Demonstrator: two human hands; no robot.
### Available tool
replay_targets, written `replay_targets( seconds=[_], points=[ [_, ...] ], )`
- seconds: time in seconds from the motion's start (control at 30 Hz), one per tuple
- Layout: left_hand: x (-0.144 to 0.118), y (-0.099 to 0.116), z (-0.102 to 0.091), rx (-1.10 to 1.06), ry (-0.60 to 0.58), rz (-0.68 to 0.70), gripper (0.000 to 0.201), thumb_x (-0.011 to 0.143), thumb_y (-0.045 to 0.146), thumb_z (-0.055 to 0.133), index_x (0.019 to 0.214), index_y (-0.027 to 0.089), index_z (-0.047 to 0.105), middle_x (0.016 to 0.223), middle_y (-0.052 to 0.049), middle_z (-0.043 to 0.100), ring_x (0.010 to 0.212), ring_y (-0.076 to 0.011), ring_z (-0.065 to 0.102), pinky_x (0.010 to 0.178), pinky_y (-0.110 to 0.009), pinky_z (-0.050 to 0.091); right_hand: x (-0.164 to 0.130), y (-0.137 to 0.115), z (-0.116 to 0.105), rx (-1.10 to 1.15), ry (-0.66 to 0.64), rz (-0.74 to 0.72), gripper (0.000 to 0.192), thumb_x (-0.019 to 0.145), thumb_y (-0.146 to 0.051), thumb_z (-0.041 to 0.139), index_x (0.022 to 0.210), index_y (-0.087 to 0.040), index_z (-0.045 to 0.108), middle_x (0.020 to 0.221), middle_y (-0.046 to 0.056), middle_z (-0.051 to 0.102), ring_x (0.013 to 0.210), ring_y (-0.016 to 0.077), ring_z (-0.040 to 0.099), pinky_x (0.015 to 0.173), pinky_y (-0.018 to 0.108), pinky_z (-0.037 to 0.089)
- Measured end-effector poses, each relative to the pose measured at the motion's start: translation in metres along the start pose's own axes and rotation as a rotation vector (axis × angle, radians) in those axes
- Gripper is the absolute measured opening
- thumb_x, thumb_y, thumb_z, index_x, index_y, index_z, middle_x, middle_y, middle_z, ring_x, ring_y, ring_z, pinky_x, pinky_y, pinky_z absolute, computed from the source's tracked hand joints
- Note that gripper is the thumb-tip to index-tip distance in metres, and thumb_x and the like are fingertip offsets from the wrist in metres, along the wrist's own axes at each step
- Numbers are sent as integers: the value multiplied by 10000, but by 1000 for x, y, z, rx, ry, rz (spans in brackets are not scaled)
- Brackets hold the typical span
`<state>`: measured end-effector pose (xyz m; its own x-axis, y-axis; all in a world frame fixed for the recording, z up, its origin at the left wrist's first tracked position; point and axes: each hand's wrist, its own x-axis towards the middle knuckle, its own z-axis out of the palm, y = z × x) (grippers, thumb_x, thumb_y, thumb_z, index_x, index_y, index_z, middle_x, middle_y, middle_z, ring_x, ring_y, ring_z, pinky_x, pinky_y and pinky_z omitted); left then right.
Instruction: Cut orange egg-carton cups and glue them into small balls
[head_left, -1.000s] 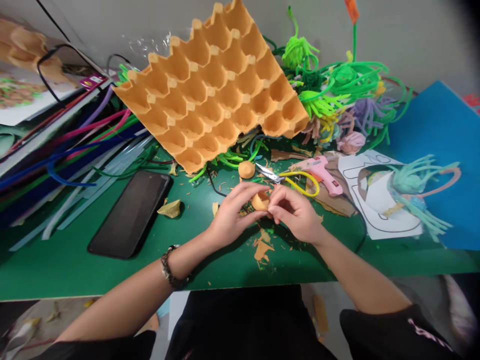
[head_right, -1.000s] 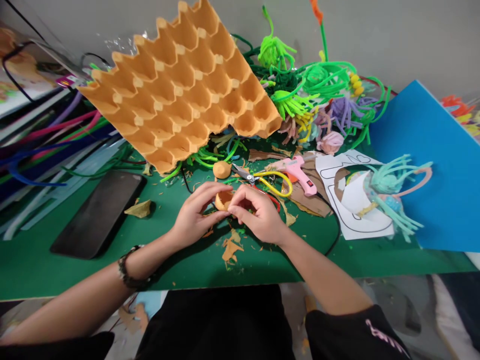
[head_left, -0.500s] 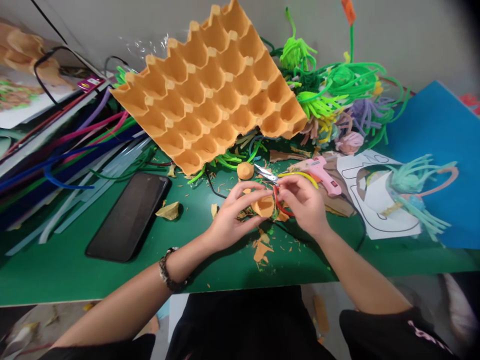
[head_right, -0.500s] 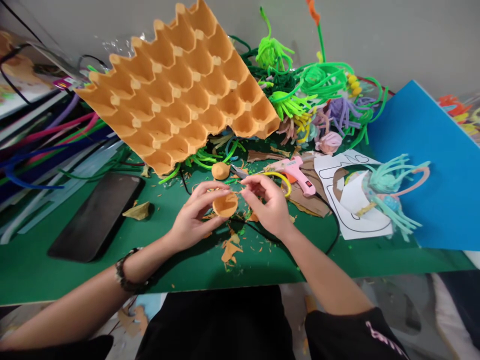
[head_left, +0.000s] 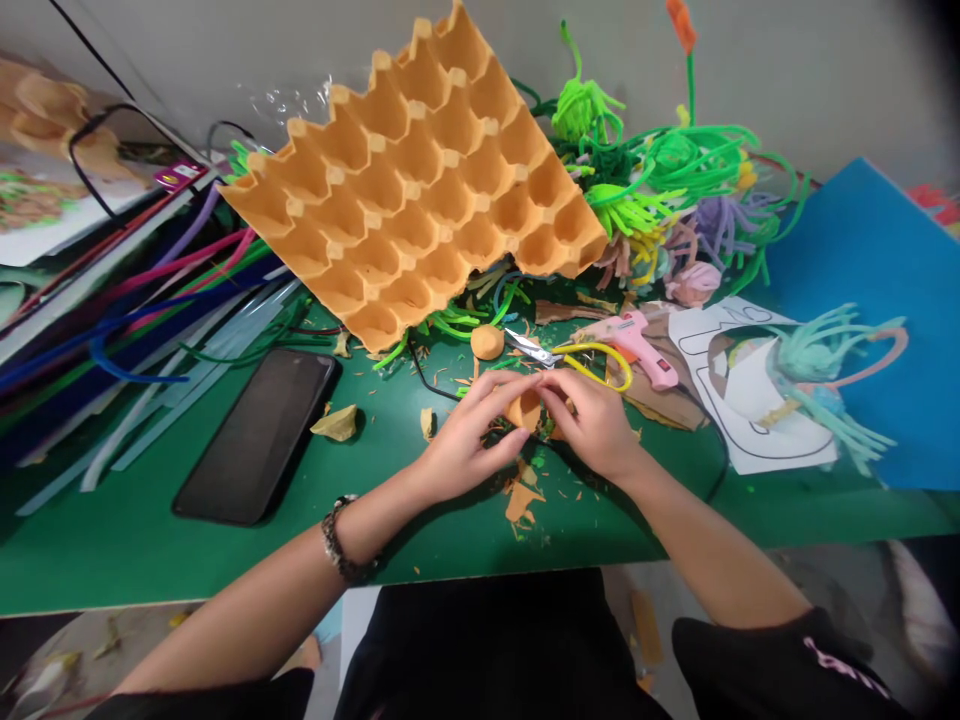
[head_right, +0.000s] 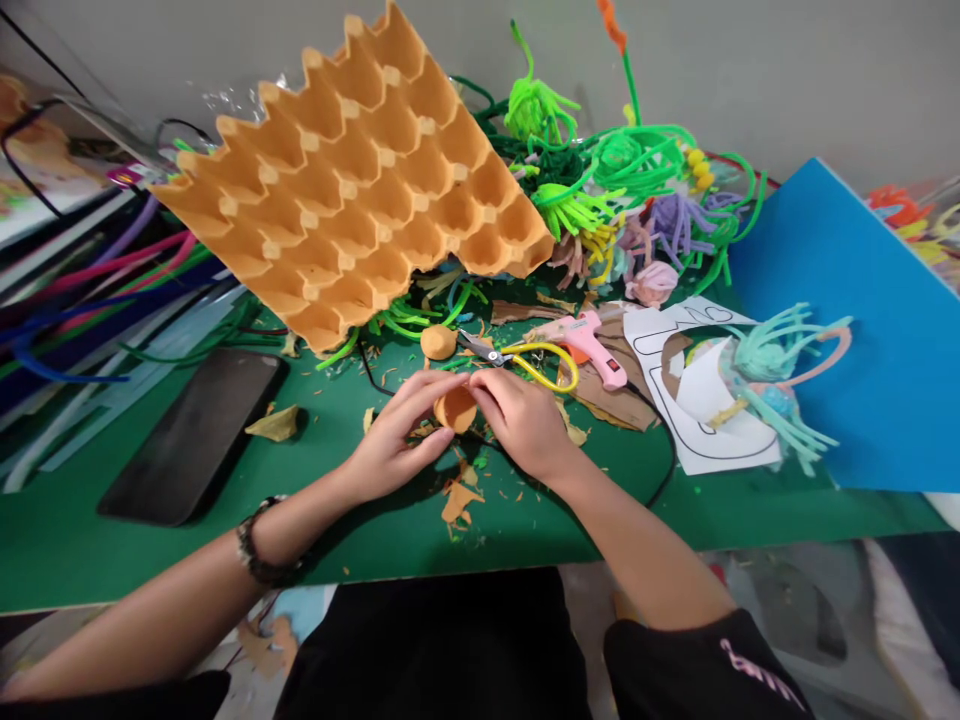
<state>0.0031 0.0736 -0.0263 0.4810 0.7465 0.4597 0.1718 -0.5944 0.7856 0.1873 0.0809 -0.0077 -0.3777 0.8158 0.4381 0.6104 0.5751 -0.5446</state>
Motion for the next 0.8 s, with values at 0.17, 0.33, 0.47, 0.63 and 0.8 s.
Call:
replay_targets(
  seconds=[0.17, 0.33, 0.47, 0.63, 0.8],
  points=[
    [-4, -1, 1, -141, 51, -138, 497, 881, 223, 495, 1365, 251, 382, 1259, -102, 517, 1126, -206, 552, 929, -331, 496, 2, -6, 0, 195, 21, 186, 129, 929, -224, 430, 831, -198, 510, 660, -21, 555, 590, 105, 517, 590, 243, 407],
    [-5, -3, 2, -233, 81, -168, 474, 878, 241, 502, 1340, 213, 400, 1258, -122, 538, 1128, -209, 582, 952, -330, 492, 1, -5, 2, 277, 65, 234, 201, 957, -261, 343, 800, -211, 459, 642, -24, 510, 582, 107, 496, 592, 258, 405],
    [-5, -3, 2, -256, 70, -164, 500, 876, 242, 515, 1355, 212, 374, 1233, -125, 567, 1068, -190, 615, 920, -315, 507, -1, -3, 3, 284, 27, 190, 139, 926, -331, 435, 875, -214, 489, 709, -7, 559, 594, 112, 520, 568, 256, 422],
    [-6, -3, 2, -233, 54, -153, 476, 868, 246, 532, 1323, 198, 403, 1258, -139, 555, 1081, -195, 615, 918, -308, 511, -2, 0, 4, 60, -6, 125, 172, 899, -372, 519, 877, -204, 546, 719, 14, 620, 612, 124, 564, 558, 250, 414],
    [-4, -2, 1, -186, 55, -164, 428, 857, 248, 541, 1271, 183, 454, 1249, -135, 568, 1074, -198, 612, 926, -321, 511, -2, -3, 4, -150, 40, -12, 192, 932, -266, 434, 806, -187, 556, 703, 38, 622, 633, 141, 564, 581, 272, 383]
  ],
)
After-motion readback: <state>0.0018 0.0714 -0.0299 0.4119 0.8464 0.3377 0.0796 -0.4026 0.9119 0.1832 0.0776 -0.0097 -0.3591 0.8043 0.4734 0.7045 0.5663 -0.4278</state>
